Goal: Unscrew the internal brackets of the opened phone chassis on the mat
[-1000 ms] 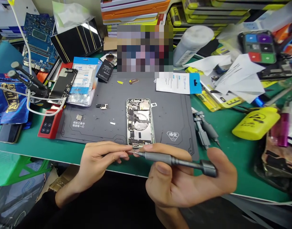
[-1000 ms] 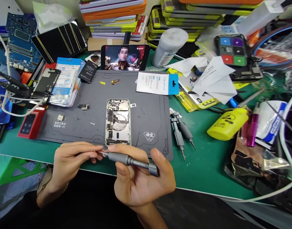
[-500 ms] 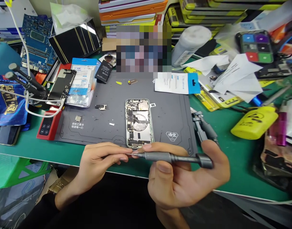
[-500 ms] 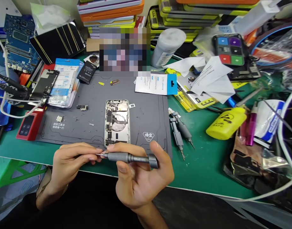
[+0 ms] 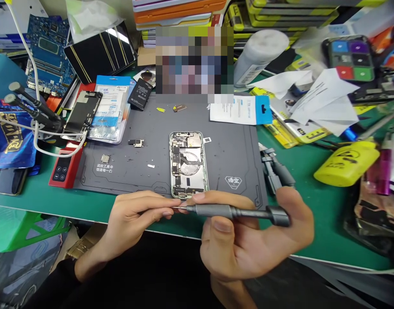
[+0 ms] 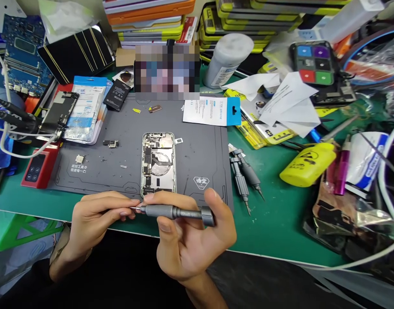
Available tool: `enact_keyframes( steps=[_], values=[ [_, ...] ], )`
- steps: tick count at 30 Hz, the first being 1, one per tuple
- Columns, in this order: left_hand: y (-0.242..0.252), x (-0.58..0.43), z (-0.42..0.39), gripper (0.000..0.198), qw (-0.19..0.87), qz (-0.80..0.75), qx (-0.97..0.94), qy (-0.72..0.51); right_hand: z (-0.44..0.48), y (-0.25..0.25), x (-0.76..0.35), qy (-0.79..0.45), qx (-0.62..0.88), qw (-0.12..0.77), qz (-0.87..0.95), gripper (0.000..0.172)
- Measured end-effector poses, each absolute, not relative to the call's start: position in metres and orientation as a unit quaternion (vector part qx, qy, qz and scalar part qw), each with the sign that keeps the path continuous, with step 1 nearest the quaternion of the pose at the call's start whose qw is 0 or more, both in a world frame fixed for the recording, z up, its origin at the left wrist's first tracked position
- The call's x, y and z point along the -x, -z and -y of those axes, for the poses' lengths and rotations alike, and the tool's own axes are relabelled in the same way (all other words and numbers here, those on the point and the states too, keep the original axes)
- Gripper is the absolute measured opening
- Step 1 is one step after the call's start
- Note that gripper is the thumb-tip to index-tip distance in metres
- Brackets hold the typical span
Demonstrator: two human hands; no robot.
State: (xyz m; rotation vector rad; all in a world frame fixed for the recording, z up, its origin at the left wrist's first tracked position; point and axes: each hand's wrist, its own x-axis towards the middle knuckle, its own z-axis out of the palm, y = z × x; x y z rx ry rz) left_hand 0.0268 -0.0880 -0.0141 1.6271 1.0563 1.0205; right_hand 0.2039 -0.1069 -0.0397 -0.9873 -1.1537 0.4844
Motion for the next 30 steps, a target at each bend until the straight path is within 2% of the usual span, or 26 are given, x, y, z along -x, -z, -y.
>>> enact_keyframes(
  steps=[10,30],
  values=[
    [0.0145,-0.0288,0.0857,0.024,0.467,-0.394,-0.660,-0.436,0.1032,0.0401,-0.2093,-0.292,0.369,0.717,0.514,0.063],
    [0.0166,-0.0277,0.0870,0.029,0.471,-0.381,-0.666,-0.436,0.1041,0.0387,-0.2085,-0.287,0.391,0.703,0.519,0.062]
  ],
)
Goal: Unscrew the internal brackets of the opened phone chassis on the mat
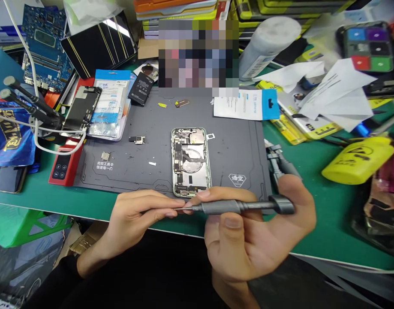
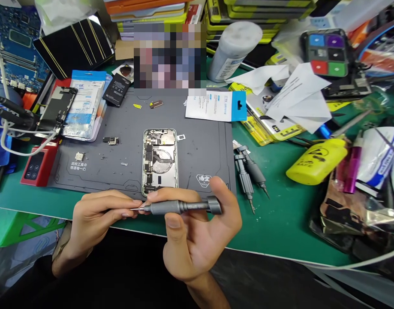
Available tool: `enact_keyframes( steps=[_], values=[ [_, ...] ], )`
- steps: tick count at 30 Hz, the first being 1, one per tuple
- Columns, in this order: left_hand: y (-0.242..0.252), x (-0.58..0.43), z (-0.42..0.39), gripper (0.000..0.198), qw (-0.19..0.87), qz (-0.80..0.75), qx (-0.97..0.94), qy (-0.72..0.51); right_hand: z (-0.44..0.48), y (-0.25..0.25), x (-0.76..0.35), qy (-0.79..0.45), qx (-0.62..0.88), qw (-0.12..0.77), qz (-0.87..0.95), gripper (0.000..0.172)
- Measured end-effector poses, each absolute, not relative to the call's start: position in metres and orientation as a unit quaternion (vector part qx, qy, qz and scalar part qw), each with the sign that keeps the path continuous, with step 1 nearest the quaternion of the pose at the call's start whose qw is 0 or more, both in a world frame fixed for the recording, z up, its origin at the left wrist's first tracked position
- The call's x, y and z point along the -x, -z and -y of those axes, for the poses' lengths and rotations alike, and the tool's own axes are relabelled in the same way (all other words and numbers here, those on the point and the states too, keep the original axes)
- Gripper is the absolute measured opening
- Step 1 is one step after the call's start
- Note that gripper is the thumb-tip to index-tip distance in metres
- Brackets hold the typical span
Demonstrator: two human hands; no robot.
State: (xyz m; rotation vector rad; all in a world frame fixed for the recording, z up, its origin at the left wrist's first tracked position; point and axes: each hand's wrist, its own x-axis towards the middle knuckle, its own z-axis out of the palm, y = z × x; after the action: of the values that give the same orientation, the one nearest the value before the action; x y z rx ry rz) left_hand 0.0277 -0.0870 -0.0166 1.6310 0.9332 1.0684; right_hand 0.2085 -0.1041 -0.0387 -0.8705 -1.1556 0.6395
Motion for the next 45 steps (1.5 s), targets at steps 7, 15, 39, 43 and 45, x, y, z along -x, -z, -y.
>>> enact_keyframes(
  steps=[7,15,39,43,45],
  values=[
    [0.0180,-0.0289,0.0856,0.037,0.476,-0.372,-0.665,-0.440,0.1049,0.0409,-0.2123,-0.275,0.406,0.704,0.515,0.065],
    [0.0184,-0.0295,0.0856,0.035,0.474,-0.365,-0.666,-0.446,0.1051,0.0407,-0.2108,-0.276,0.420,0.700,0.507,0.064],
    [0.0195,-0.0264,0.0866,0.027,0.459,-0.381,-0.677,-0.432,0.1023,0.0438,-0.2121,-0.247,0.396,0.701,0.540,0.064],
    [0.0181,-0.0283,0.0860,0.027,0.451,-0.384,-0.678,-0.436,0.1013,0.0432,-0.2118,-0.262,0.392,0.704,0.531,0.061],
    [0.0168,-0.0290,0.0857,0.028,0.447,-0.384,-0.681,-0.435,0.1022,0.0425,-0.2158,-0.251,0.403,0.700,0.534,0.061]
  ],
)
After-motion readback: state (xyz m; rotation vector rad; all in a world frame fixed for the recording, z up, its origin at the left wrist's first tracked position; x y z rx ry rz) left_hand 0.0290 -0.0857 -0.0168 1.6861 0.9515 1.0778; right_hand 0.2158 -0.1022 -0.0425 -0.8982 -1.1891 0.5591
